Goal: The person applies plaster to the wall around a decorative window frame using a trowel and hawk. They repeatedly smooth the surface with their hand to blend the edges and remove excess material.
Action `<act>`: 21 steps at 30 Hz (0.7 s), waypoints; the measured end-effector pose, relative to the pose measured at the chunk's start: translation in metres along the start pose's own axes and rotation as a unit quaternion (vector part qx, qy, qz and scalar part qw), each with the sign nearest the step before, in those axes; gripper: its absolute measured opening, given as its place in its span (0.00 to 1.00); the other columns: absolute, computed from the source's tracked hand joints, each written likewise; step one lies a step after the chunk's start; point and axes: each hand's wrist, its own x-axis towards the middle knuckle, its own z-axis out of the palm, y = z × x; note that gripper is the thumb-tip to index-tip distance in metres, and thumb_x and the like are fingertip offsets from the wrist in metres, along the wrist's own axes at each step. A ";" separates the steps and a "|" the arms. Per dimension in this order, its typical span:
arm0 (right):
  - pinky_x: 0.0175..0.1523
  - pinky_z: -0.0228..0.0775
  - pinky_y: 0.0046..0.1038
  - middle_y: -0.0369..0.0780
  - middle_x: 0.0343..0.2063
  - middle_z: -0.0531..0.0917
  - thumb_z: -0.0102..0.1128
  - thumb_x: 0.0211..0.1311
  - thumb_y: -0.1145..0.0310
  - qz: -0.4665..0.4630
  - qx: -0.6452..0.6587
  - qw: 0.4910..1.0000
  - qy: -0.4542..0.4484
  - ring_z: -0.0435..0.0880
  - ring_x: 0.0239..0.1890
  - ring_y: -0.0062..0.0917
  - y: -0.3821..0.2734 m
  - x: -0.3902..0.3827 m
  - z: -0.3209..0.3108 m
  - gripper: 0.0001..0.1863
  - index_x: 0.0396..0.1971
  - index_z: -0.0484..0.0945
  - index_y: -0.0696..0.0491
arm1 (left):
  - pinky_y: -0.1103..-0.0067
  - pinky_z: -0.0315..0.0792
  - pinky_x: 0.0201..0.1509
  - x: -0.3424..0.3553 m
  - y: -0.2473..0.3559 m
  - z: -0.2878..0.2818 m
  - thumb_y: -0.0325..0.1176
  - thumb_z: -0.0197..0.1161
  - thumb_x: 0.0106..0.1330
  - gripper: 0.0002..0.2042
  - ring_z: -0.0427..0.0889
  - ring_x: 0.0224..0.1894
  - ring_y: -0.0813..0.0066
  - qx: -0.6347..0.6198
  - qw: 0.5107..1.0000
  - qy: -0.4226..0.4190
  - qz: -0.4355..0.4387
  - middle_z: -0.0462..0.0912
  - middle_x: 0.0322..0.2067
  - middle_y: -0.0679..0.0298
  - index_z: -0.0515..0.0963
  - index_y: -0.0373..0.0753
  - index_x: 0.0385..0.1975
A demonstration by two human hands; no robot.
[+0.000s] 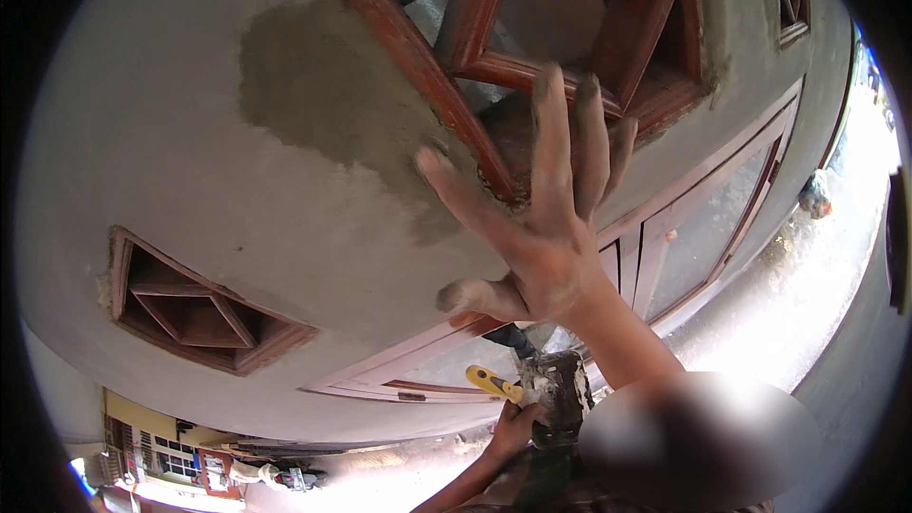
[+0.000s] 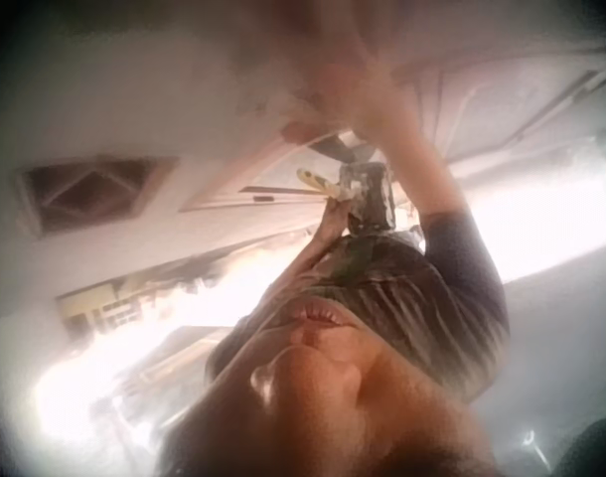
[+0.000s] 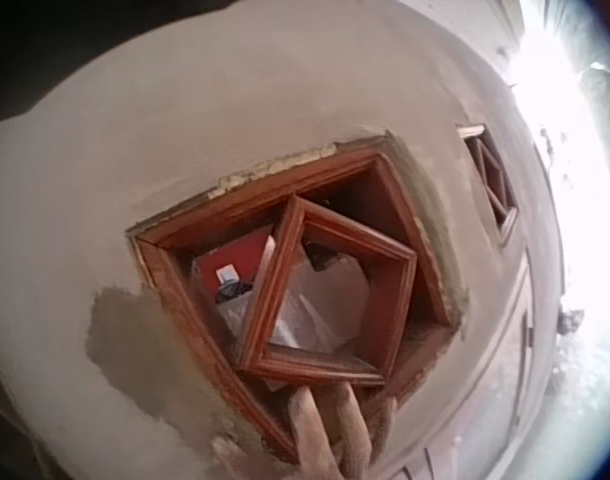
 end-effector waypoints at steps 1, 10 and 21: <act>0.77 0.21 0.56 0.62 0.75 0.51 0.37 0.60 0.17 -0.001 -0.001 1.000 0.001 0.44 0.78 0.61 0.000 -0.009 0.002 0.49 0.57 0.85 0.43 | 0.76 0.76 0.52 -0.001 -0.001 -0.001 0.24 0.56 0.68 0.16 0.81 0.48 0.72 -0.014 1.000 0.006 0.002 0.82 0.45 0.61 0.72 0.32 0.56; 0.77 0.21 0.56 0.65 0.75 0.50 0.37 0.59 0.16 0.040 -0.011 0.999 -0.026 0.43 0.78 0.61 -0.001 -0.003 -0.009 0.49 0.57 0.86 0.41 | 0.75 0.75 0.48 -0.004 -0.001 -0.004 0.29 0.59 0.68 0.14 0.80 0.46 0.74 0.031 0.999 0.002 -0.013 0.82 0.43 0.60 0.73 0.32 0.51; 0.76 0.20 0.61 0.67 0.75 0.48 0.38 0.59 0.16 0.038 -0.021 0.998 -0.035 0.42 0.78 0.62 -0.006 0.001 -0.002 0.49 0.58 0.86 0.41 | 0.74 0.77 0.52 -0.006 -0.001 0.005 0.27 0.58 0.68 0.18 0.82 0.48 0.70 -0.027 0.999 0.022 -0.013 0.82 0.45 0.57 0.71 0.30 0.56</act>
